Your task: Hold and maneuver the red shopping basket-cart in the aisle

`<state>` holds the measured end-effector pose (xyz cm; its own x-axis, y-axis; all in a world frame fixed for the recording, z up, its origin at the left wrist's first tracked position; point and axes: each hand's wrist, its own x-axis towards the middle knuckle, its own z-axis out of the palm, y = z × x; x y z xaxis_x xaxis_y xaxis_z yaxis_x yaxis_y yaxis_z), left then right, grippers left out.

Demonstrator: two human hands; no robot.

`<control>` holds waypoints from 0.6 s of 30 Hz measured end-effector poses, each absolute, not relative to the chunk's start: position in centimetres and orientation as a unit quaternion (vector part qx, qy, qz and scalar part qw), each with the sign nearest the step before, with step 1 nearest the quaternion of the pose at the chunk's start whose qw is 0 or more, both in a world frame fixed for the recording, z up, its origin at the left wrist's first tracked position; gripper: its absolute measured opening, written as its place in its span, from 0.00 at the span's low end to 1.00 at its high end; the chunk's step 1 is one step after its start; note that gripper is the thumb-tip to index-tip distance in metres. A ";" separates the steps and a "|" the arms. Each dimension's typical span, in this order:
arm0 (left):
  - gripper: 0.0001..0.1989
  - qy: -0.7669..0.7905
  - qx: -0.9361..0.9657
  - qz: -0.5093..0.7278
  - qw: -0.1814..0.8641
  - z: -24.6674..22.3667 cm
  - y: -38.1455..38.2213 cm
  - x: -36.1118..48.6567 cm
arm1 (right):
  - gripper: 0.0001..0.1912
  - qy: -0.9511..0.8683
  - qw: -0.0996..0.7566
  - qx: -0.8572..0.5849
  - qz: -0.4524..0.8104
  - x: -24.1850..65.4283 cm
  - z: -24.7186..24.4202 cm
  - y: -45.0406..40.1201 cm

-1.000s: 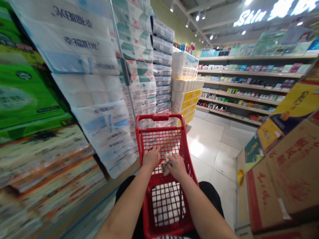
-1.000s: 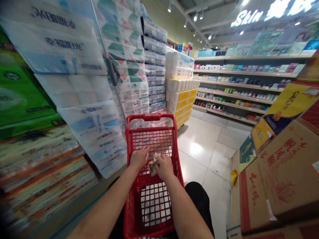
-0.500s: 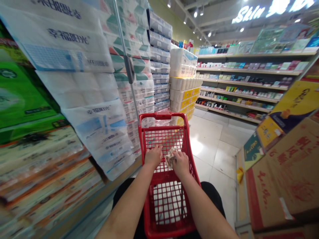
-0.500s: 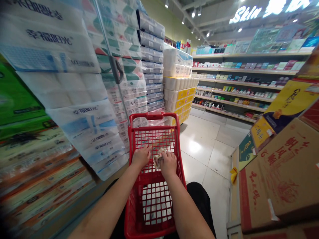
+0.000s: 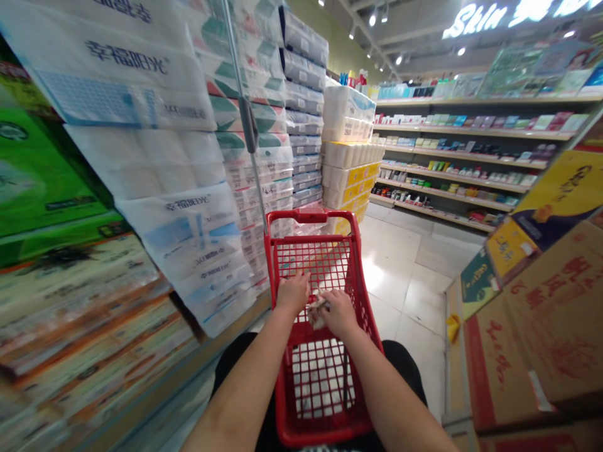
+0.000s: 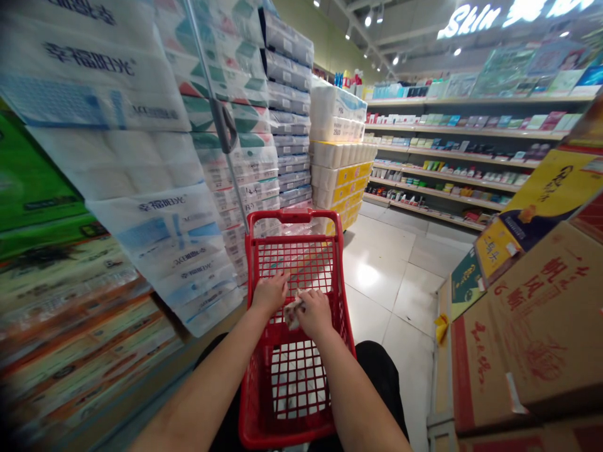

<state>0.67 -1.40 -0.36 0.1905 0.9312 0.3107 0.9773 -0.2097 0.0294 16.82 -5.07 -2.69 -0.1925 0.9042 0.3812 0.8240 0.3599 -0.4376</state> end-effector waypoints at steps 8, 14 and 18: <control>0.21 -0.621 -0.767 -0.133 0.087 -0.3 -1.5 0.7 | 0.13 -0.732 0.308 -0.607 0.025 17.0 -2.4 -4.9; 0.21 -0.631 -0.763 -0.121 0.070 -0.1 -1.5 0.8 | 0.20 -0.750 0.320 -0.577 0.037 17.1 -2.6 -4.8; 0.22 -0.630 -0.764 -0.119 0.075 -0.2 -1.5 0.9 | 0.27 -0.695 0.348 -0.629 0.028 17.3 -2.4 -4.7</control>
